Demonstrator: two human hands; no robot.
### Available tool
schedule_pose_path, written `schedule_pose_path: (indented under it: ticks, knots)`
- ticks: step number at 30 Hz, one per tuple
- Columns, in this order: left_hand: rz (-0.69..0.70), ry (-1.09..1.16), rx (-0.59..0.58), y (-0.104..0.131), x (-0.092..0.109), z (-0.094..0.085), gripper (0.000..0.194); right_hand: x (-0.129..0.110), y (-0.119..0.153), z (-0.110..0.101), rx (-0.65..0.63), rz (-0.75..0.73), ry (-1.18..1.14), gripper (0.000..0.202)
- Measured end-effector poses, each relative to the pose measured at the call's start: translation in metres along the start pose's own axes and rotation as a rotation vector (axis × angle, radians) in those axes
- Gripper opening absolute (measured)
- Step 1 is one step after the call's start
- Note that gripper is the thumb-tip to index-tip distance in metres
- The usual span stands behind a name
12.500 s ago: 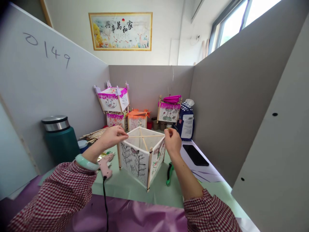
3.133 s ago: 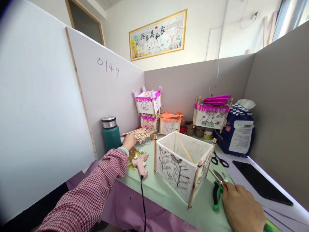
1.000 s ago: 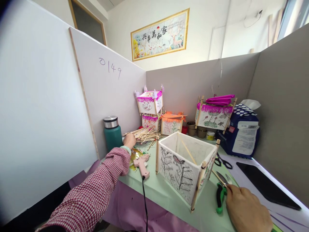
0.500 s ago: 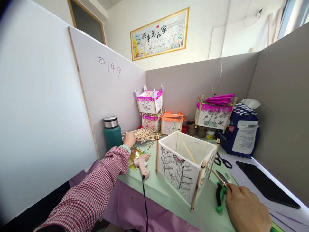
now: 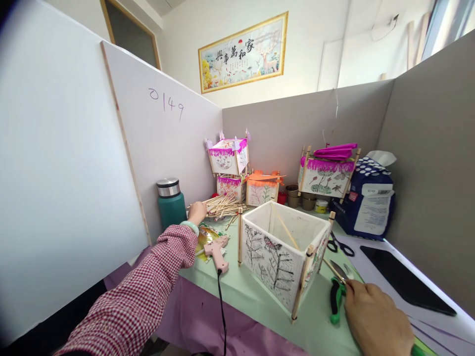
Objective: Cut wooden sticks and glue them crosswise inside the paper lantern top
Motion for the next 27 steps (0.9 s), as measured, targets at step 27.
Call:
schedule_pose_path:
  ticks: [27]
  knots:
    - [0.139,0.087,-0.110,0.011,0.017,0.017,0.029,-0.002,0.000,-0.003,-0.035,0.007,0.001,0.049]
Point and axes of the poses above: each hand's wrist, its own y-axis away from the middle knuckle, its own z-axis out of the palm, x = y × z, the point moved 10 cm from there along -y, towards the middle knuckle, and after that the axes turned 6 degrees about -z, right-handed, at the moved point
